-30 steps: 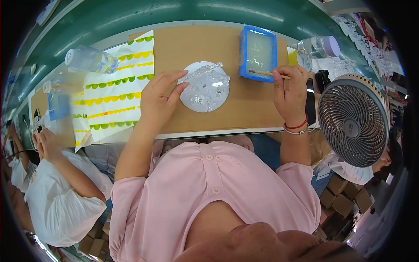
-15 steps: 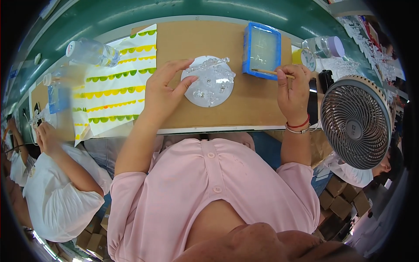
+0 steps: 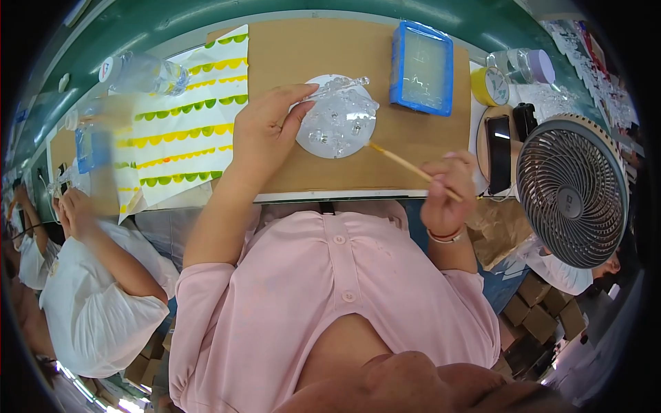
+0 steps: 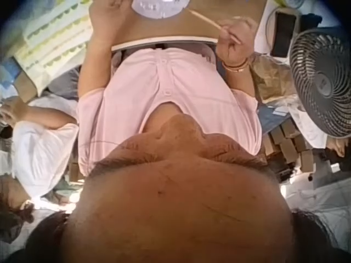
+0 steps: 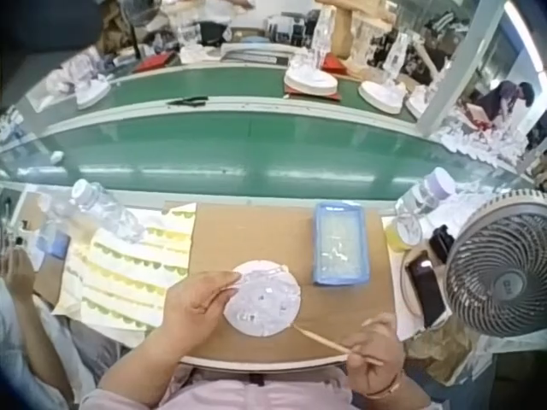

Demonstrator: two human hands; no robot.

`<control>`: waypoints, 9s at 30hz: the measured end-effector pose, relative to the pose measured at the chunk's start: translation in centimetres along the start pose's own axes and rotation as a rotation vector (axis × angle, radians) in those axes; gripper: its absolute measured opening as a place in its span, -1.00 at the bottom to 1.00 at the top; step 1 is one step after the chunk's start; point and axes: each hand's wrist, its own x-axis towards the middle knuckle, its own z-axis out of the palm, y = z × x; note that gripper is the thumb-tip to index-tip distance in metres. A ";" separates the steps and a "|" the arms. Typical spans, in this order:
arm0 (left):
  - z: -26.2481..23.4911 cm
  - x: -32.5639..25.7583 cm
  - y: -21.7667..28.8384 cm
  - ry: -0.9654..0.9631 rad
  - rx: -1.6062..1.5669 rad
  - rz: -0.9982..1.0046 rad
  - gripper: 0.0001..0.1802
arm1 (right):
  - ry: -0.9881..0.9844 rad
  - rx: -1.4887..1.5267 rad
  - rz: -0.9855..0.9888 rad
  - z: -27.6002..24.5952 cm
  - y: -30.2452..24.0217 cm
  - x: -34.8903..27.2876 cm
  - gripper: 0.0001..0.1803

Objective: Applying adhesive or decoration to clear snowflake-shaped ornaments using a wooden stick at an assembly station.

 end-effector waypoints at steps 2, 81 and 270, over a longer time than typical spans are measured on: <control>0.1 0.0 -0.3 0.005 0.025 0.032 -0.80 | -0.110 -0.022 -0.003 1.1 0.0 -0.5 -0.87; 0.6 -0.1 -0.7 0.016 0.215 0.194 -0.82 | -0.159 -0.097 -0.183 8.4 -1.3 4.3 -0.82; -0.6 -3.1 1.1 0.128 0.218 -0.033 -0.82 | -0.027 0.025 -0.150 4.7 0.9 -2.7 -0.91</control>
